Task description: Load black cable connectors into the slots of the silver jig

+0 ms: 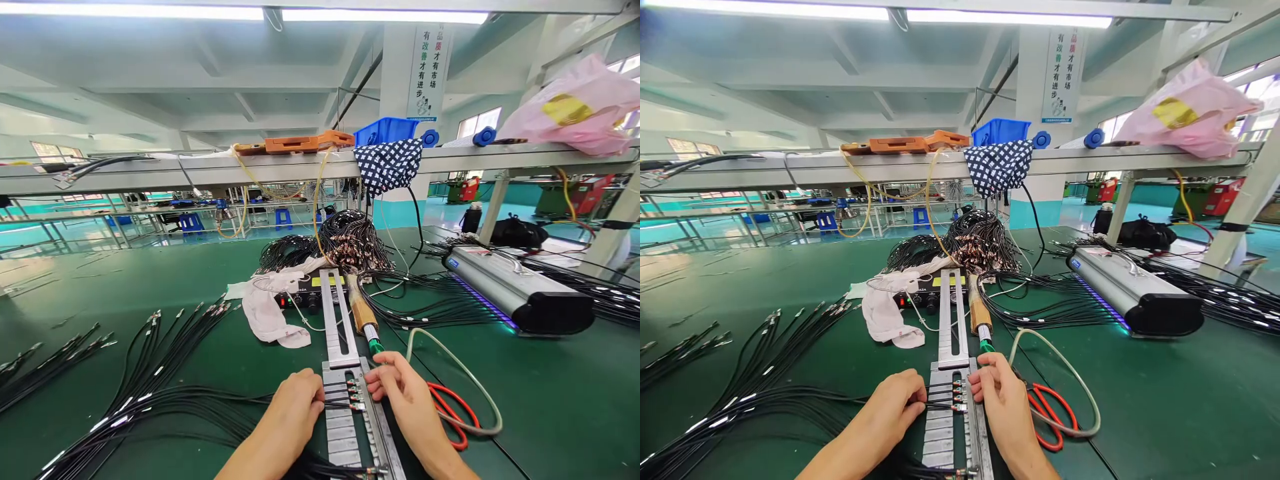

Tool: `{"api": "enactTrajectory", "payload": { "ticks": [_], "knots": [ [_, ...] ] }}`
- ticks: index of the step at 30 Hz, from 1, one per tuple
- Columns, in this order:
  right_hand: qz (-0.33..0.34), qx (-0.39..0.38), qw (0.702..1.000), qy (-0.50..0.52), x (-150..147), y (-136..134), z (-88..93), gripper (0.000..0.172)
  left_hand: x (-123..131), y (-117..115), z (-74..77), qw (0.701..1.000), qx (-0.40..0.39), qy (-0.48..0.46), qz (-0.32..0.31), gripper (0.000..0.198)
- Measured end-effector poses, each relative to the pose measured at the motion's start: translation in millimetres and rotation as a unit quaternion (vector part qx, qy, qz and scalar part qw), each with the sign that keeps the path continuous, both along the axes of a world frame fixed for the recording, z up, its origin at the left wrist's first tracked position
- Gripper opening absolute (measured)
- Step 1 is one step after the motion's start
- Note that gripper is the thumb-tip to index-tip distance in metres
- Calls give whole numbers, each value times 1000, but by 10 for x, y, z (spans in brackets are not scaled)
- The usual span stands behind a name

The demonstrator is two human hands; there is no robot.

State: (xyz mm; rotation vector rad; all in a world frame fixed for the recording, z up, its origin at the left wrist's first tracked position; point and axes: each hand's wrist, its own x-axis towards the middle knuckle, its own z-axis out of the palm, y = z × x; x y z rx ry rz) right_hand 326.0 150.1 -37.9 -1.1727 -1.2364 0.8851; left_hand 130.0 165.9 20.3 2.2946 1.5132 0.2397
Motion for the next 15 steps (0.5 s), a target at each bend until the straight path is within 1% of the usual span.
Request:
{"api": "enactTrajectory", "payload": {
  "ticks": [7, 9, 11, 13, 15],
  "knots": [
    [8, 18, 998, -59, 24, -83, 22, 40, 40, -47, -27, 1000, 3, 10, -13, 11],
    [11, 21, 997, -76, 35, -105, 14, 35, 34, -51, -36, 1000, -2, -8, -12, 12],
    [9, 46, 991, -124, 37, -123, 11, 28, 23, -45, -59, 999, -8, -38, -11, 12],
    [3, 103, 973, -206, 24, -145, 18, 21, 11, -37, -87, 998, -9, -62, -15, 15],
    [6, 173, 942, -288, -10, -175, 31, 21, -4, -33, -109, 997, -6, -77, -25, 19]
  ]
}}
